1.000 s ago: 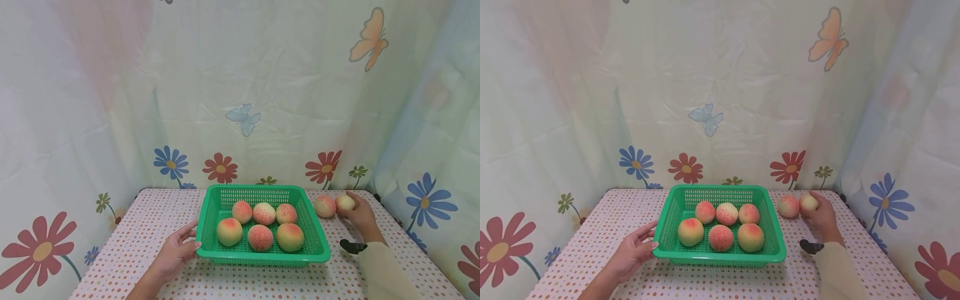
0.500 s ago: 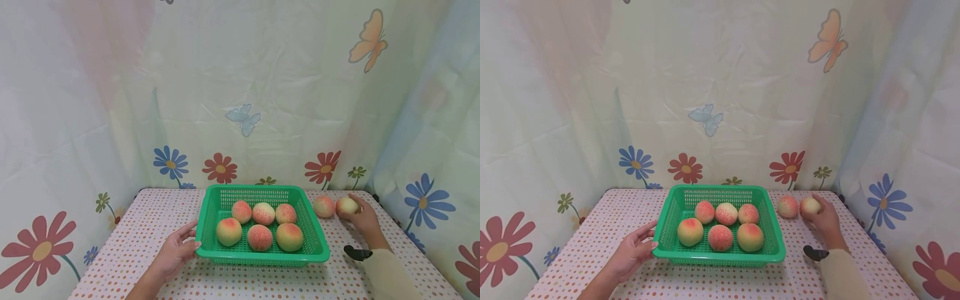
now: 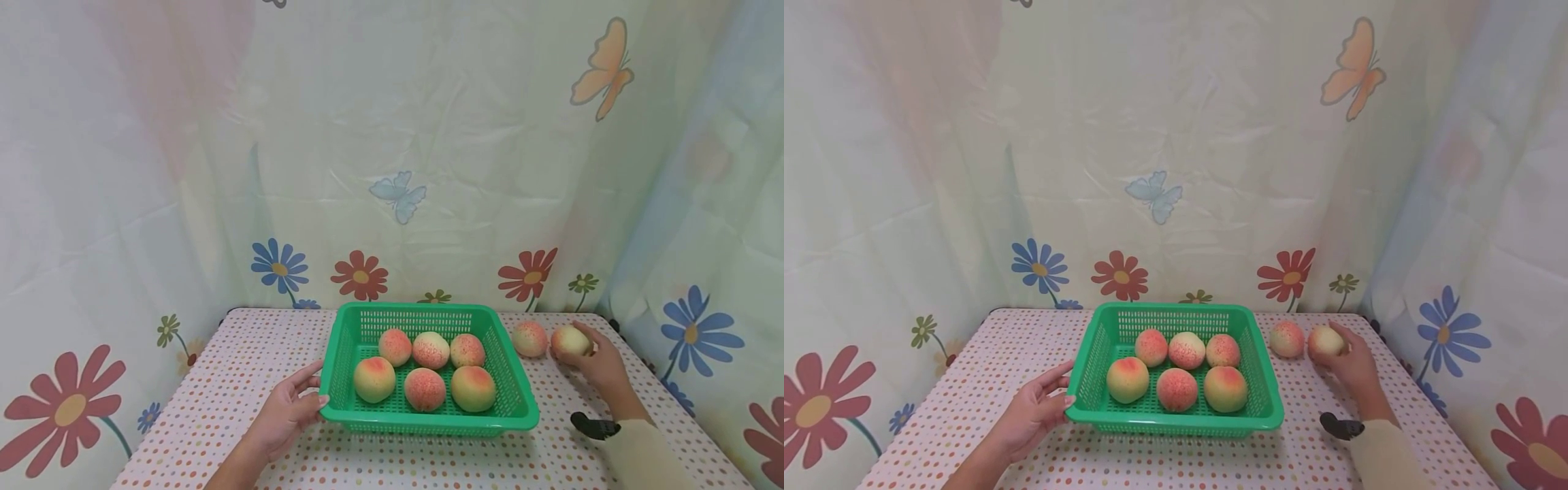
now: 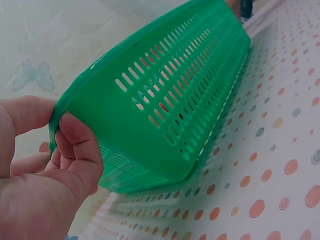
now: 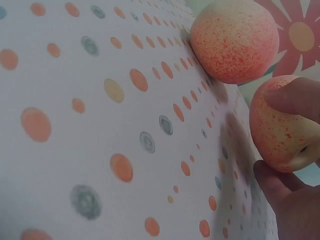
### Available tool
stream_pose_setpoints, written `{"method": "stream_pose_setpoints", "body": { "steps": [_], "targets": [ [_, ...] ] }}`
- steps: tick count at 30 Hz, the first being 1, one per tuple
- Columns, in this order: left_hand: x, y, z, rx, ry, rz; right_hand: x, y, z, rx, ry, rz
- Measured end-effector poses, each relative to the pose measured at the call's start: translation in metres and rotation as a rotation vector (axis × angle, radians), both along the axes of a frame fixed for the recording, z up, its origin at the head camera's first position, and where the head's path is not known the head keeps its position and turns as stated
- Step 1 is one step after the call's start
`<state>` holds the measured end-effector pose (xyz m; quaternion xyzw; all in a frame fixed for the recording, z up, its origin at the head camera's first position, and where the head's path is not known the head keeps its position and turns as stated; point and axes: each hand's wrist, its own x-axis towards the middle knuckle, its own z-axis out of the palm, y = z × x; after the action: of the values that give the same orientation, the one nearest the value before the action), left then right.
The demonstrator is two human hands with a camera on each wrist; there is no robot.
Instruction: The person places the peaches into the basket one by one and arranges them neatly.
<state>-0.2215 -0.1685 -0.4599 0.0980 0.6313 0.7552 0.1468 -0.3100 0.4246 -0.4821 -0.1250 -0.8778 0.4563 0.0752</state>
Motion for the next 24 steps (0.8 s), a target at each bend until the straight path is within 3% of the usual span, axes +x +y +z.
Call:
{"method": "stream_pose_setpoints", "body": {
  "steps": [17,24],
  "targets": [
    [0.000,0.001,0.001,0.000,-0.019,0.016,0.021,-0.008,0.001,0.005,0.026,0.023],
    [0.001,0.000,0.001,0.007,-0.007,-0.011,0.031,-0.010,0.005,0.016,0.041,0.054]
  ]
}}
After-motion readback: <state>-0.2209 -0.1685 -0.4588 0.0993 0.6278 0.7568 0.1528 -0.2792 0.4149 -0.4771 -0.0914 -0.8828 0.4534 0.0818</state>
